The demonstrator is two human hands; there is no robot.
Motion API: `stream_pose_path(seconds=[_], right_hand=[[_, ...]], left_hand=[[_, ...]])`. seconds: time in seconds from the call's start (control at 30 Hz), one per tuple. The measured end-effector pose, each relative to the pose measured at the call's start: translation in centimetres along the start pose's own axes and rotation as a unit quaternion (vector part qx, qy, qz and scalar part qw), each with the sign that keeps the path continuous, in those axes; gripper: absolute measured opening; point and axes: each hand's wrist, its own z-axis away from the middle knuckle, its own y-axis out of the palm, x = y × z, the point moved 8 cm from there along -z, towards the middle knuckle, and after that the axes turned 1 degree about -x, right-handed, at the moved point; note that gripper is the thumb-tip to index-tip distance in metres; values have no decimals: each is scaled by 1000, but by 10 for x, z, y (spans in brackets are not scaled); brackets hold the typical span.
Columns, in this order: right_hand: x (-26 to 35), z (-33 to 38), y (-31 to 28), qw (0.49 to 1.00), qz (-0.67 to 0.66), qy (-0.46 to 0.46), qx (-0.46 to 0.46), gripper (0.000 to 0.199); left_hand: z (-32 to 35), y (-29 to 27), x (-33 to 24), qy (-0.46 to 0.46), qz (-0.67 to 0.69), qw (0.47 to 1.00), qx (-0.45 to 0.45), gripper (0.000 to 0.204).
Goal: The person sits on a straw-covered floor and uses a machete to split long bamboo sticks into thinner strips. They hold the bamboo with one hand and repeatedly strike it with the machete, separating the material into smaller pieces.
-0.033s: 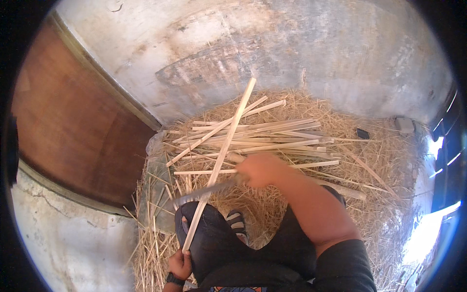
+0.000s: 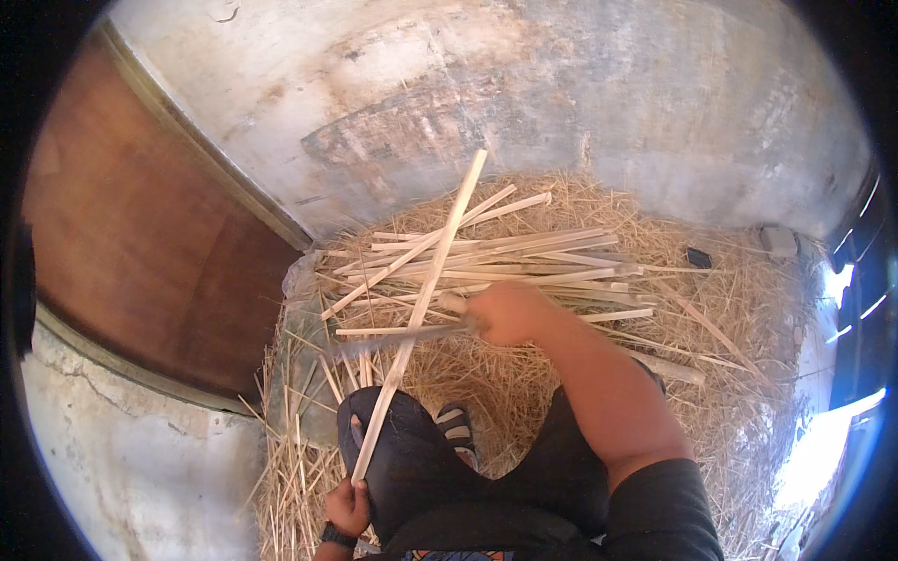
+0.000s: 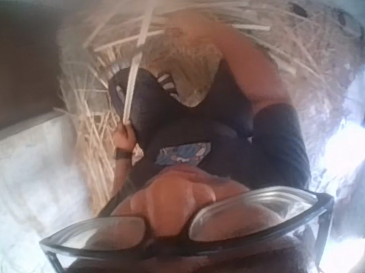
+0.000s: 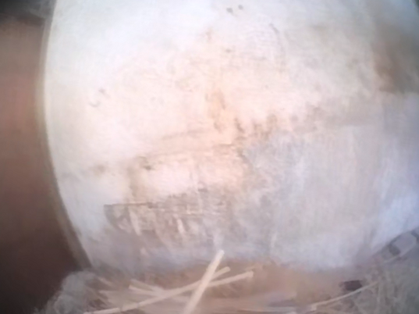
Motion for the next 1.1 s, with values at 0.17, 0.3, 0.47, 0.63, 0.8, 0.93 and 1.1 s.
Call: stream_pose_path(seconds=[0.17,0.3,0.47,0.63,0.8,0.93,1.1], right_hand=[[-71,-1,-32,977,-53,170,-116,29],[-9,-1,-1,999,16,16,-32,26],[38,11,5,993,-9,-67,98,26],[-69,0,-22,982,-93,153,-63,29],[-14,-2,7,999,-42,0,-2,33],[43,9,15,990,-11,-54,133,32],[-55,1,-10,988,-113,108,9,31]], left_hand=[[-5,0,-5,15,-16,1000,-4,39],[-3,1,-3,2,-4,1000,16,39],[0,1,3,0,1,1000,7,40],[-8,1,-2,14,-29,999,4,41],[-8,5,5,9,-17,1000,23,41],[-3,-1,-2,15,-1,1000,8,40],[-5,2,-2,20,-29,999,-10,39]])
